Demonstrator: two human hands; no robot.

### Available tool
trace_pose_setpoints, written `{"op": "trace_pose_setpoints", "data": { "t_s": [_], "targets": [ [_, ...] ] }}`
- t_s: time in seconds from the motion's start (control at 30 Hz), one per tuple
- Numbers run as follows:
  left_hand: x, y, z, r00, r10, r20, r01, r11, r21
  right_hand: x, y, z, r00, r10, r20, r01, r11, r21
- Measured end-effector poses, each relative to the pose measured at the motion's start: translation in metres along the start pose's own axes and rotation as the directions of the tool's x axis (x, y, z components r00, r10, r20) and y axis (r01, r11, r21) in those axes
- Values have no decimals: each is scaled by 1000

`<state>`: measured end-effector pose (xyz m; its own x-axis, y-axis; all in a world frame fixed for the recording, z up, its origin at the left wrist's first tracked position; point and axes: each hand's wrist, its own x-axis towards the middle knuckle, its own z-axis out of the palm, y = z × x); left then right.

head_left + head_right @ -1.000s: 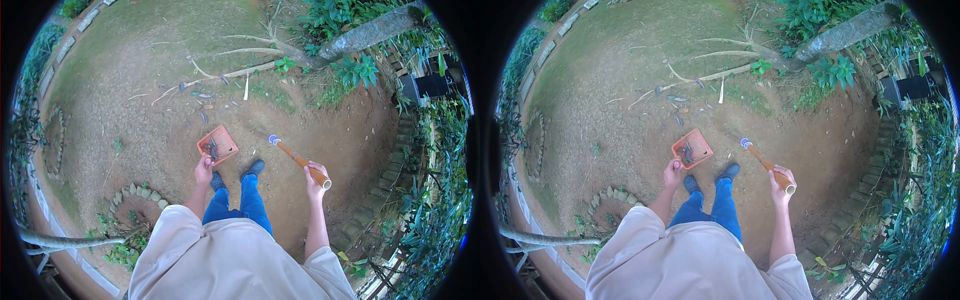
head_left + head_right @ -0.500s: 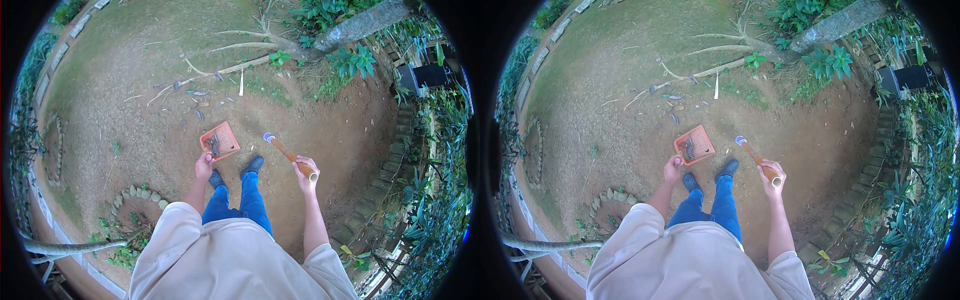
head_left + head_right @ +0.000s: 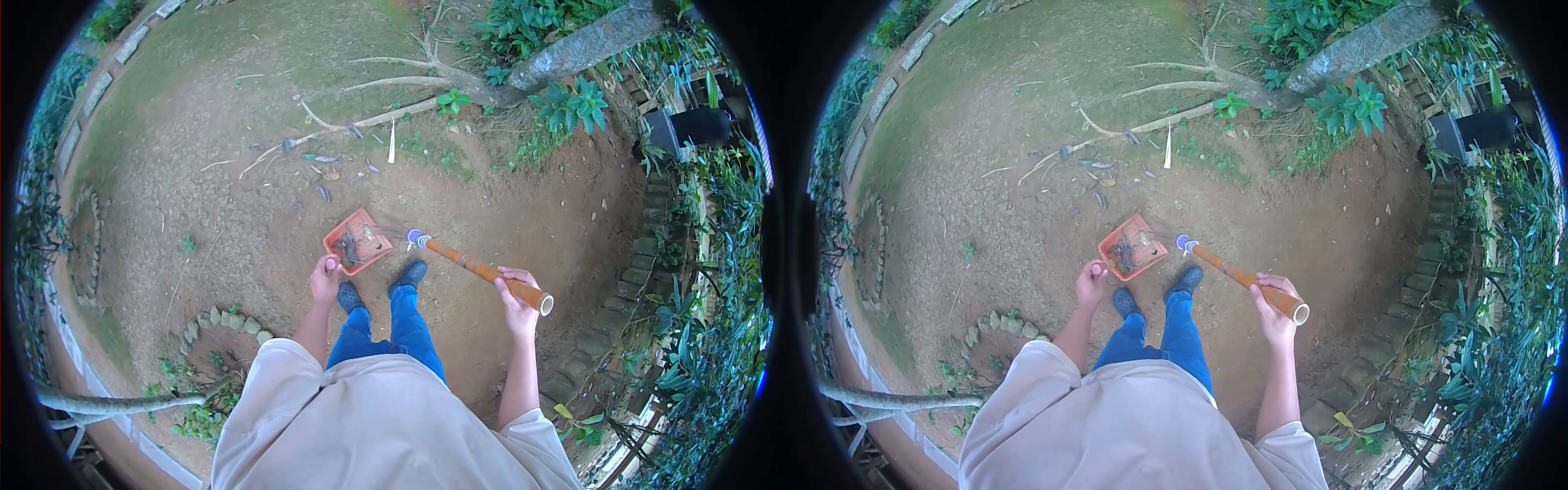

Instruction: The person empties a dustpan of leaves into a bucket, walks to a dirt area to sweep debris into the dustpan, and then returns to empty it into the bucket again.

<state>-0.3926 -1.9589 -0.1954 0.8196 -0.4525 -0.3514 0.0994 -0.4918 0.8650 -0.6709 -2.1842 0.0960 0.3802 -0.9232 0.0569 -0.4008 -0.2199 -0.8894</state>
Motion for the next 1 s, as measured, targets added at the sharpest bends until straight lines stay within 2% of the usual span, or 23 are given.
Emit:
{"op": "trace_pose_setpoints", "data": {
  "t_s": [0.1, 0.3, 0.4, 0.53, 0.8, 1.0],
  "targets": [
    [-4, 4, -8, 999, -22, -40, 23, 999, 36, 5, -9, 1, 1000, -19, -15, 19, 1000, -16],
    [-5, -8, -12, 991, 13, -136, -19, 999, -47, 20, -19, 9, 997, -76, -33, 76, 997, -4],
    [-4, -3, -14, 985, -31, -172, 26, 999, -29, 33, -15, 14, 992, -125, -24, 125, 992, -5],
    [2, 1, -10, 973, -55, -225, 32, 994, -102, 62, -6, 28, 986, -166, -11, 166, 986, 5],
    [23, 23, 35, 929, -114, -352, 84, 992, -99, 175, 19, 61, 961, -265, 83, 263, 964, 34],
    [29, 66, 83, 897, -185, -401, 210, 978, 18, 276, 43, 85, 874, -404, 270, 405, 912, 55]
  ]
}}
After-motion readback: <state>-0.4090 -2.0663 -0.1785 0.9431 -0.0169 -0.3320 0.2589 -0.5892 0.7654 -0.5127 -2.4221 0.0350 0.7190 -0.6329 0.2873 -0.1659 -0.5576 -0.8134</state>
